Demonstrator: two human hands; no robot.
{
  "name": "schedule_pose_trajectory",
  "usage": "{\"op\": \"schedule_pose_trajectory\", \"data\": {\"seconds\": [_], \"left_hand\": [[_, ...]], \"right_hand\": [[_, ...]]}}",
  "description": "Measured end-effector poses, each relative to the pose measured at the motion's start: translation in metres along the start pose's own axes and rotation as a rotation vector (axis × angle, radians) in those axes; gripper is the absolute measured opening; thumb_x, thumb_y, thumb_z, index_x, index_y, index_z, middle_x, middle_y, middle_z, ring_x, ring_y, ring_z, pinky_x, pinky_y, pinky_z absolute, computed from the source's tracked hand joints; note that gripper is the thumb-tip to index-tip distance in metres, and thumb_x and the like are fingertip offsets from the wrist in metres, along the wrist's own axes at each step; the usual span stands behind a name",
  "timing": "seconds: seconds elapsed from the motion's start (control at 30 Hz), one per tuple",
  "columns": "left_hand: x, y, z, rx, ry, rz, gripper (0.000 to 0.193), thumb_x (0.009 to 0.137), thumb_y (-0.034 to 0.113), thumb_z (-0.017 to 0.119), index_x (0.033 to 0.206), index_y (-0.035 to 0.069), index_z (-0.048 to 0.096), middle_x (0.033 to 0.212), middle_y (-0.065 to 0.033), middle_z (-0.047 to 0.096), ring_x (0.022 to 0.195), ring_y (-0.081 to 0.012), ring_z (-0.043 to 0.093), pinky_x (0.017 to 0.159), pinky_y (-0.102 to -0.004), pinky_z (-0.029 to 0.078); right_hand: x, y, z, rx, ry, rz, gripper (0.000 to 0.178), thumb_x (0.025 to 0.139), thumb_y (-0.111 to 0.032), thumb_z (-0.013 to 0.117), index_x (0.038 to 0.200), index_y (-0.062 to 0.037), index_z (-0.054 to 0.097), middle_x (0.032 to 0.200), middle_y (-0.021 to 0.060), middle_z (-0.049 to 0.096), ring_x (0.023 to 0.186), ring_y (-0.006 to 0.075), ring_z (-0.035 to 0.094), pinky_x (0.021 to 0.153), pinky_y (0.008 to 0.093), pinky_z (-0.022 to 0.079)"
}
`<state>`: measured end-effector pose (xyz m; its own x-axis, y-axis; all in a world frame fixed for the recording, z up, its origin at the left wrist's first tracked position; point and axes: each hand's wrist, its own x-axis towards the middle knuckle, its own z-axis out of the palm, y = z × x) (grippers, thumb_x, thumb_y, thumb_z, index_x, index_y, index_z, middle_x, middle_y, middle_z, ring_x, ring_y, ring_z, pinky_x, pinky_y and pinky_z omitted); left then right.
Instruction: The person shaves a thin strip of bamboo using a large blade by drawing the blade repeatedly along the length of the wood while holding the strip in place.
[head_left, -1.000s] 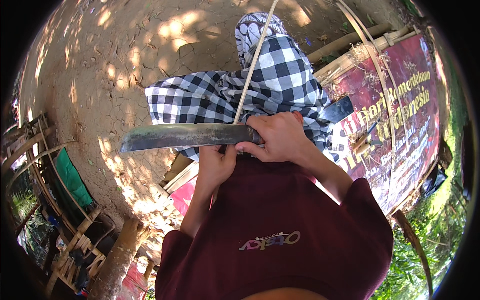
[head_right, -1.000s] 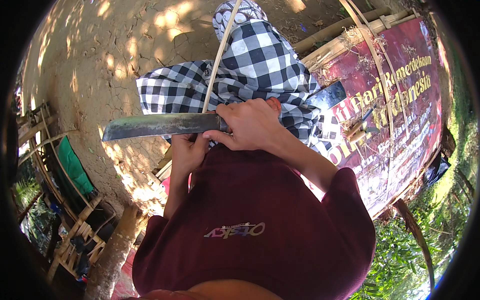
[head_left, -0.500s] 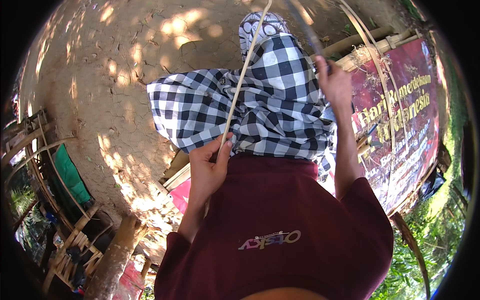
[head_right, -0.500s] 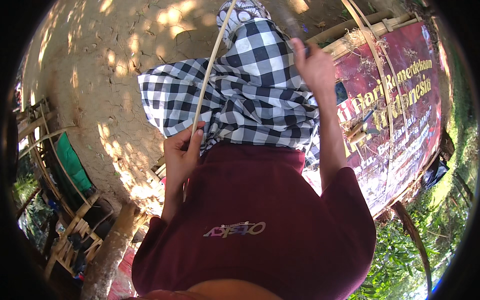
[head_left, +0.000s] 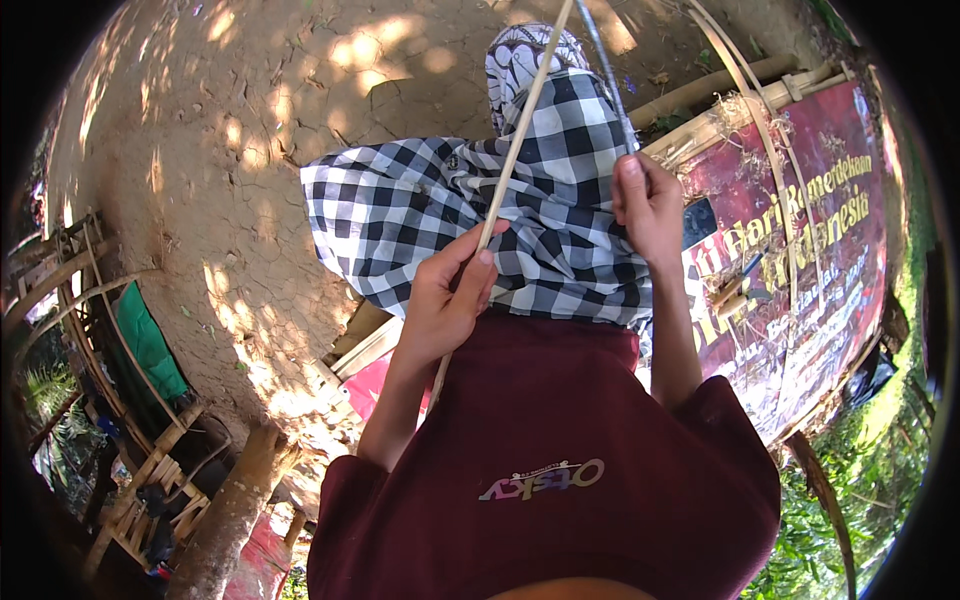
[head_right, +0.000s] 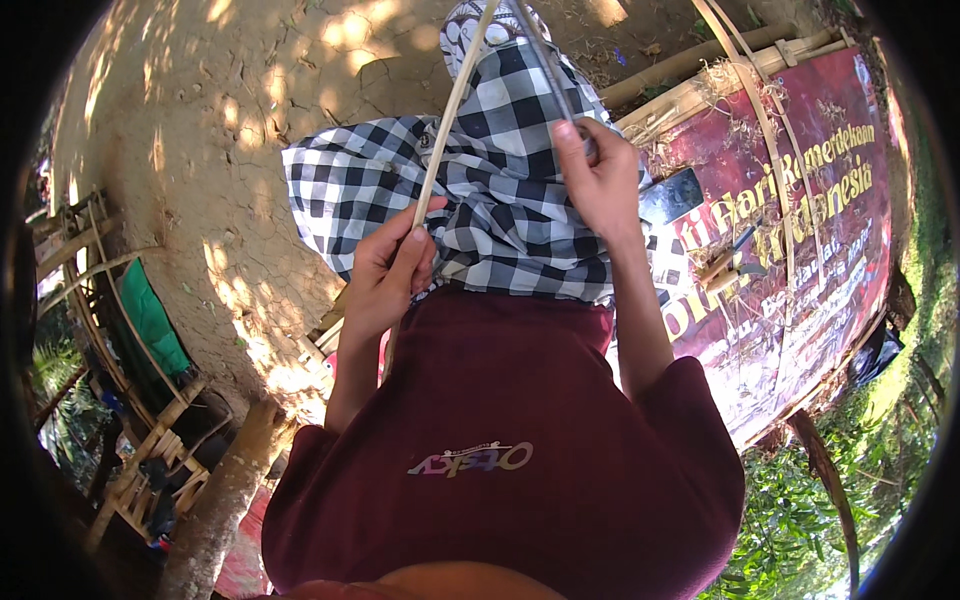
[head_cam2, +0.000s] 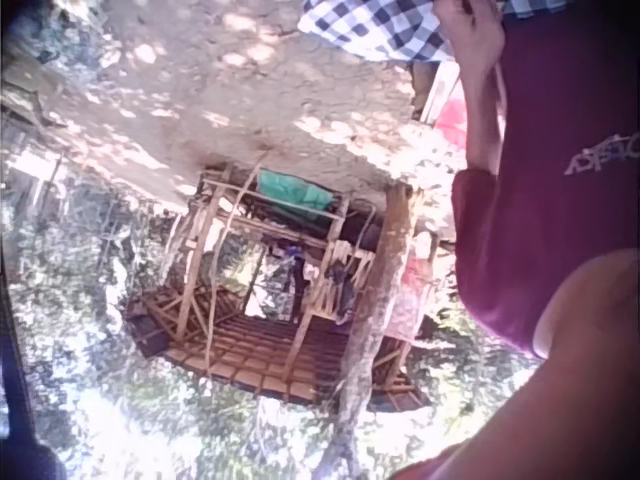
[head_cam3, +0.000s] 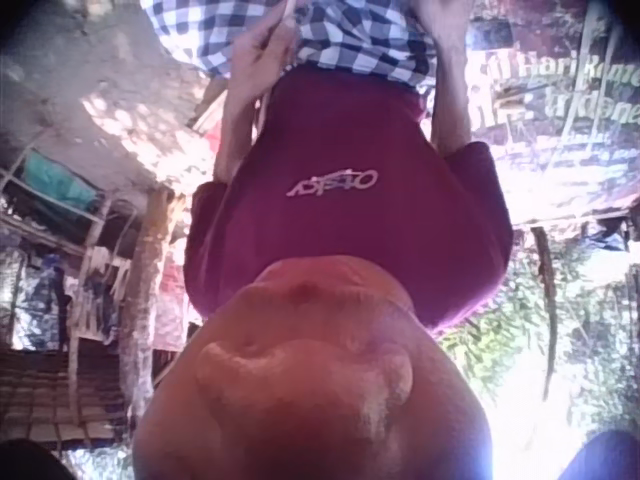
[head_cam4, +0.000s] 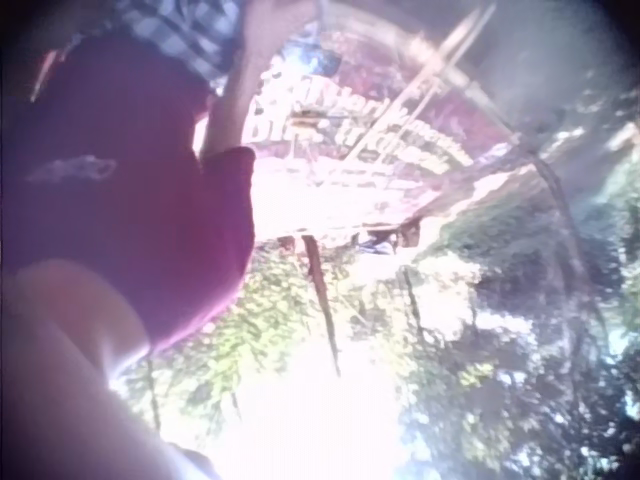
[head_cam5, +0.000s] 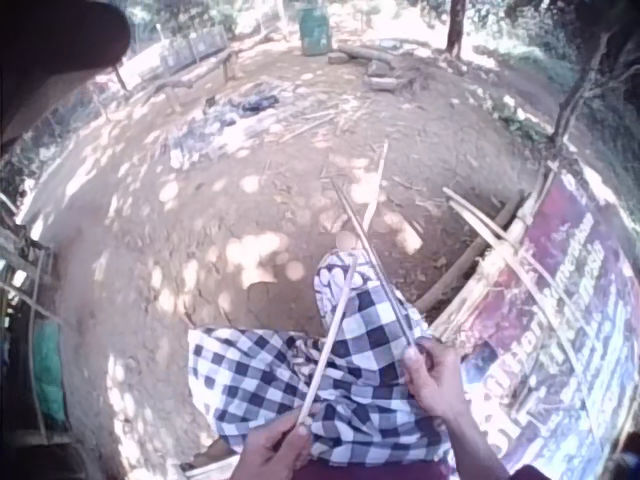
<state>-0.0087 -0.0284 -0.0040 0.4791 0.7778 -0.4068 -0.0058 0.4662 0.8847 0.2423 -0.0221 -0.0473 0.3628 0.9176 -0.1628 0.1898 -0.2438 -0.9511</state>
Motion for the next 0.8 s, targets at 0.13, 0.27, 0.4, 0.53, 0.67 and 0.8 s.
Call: {"op": "schedule_pose_trajectory", "data": {"seconds": [0.13, 0.27, 0.4, 0.53, 0.67, 0.8], "left_hand": [[0.014, 0.003, 0.017, -0.003, -0.092, -0.046, 0.037, 0.103, 0.014, 0.044, 0.137, 0.004, 0.048, 0.062, 0.0054, 0.039, 0.052, -0.0017, 0.033, 0.047, -0.0185, 0.03], [0.018, -0.006, 0.022, 0.034, -0.111, -0.07, 0.037, 0.102, 0.018, 0.046, 0.135, 0.003, 0.051, 0.061, 0.0061, 0.041, 0.051, -0.0014, 0.036, 0.047, -0.0196, 0.031], [0.007, -0.014, 0.011, 0.022, -0.157, -0.157, 0.032, 0.103, 0.021, 0.046, 0.125, 0.001, 0.057, 0.06, 0.006, 0.042, 0.05, -0.0013, 0.037, 0.046, -0.0197, 0.031], [-0.019, -0.021, -0.012, -0.015, -0.182, -0.307, 0.033, 0.105, 0.023, 0.039, 0.11, -0.002, 0.061, 0.061, 0.0058, 0.039, 0.049, -0.0017, 0.032, 0.044, -0.0185, 0.026], [-0.026, -0.026, -0.012, 0.172, 0.008, -0.175, 0.028, 0.103, 0.02, 0.045, 0.094, 0.0, 0.062, 0.056, 0.0051, 0.041, 0.05, -0.0012, 0.037, 0.045, -0.0208, 0.028], [-0.005, -0.019, -0.007, 0.288, 0.18, -0.053, 0.028, 0.102, 0.018, 0.046, 0.09, -0.002, 0.063, 0.054, 0.0021, 0.043, 0.05, -0.0043, 0.04, 0.046, -0.0243, 0.029]], "right_hand": [[-0.003, -0.025, 0.023, -0.068, -0.083, -0.065, 0.032, 0.081, -0.028, 0.079, 0.078, 0.0013, 0.066, 0.049, -0.0065, 0.043, 0.047, 0.0013, 0.036, 0.043, 0.0217, 0.024], [0.0, -0.029, 0.029, -0.046, -0.143, -0.064, 0.026, 0.081, -0.022, 0.078, 0.078, 0.0018, 0.066, 0.046, -0.0059, 0.043, 0.045, 0.001, 0.034, 0.042, 0.0232, 0.023], [0.003, -0.028, 0.026, -0.038, -0.173, -0.04, 0.024, 0.082, -0.02, 0.076, 0.079, 0.002, 0.065, 0.046, -0.0042, 0.045, 0.045, 0.0011, 0.035, 0.042, 0.0237, 0.026], [0.006, -0.032, 0.026, -0.076, -0.064, -0.052, 0.027, 0.084, -0.022, 0.075, 0.079, 0.0026, 0.065, 0.047, -0.0017, 0.049, 0.045, 0.0025, 0.04, 0.043, 0.0236, 0.032], [0.005, -0.035, 0.032, -0.226, -0.205, -0.018, 0.04, 0.086, -0.036, 0.07, 0.081, 0.0034, 0.065, 0.048, 0.0045, 0.054, 0.043, 0.0128, 0.051, 0.045, 0.0289, 0.04], [-0.021, -0.039, 0.047, -0.499, -0.425, -0.205, 0.055, 0.086, -0.053, 0.063, 0.083, 0.0021, 0.064, 0.056, 0.0124, 0.061, 0.049, 0.0298, 0.062, 0.05, 0.0392, 0.049]]}}
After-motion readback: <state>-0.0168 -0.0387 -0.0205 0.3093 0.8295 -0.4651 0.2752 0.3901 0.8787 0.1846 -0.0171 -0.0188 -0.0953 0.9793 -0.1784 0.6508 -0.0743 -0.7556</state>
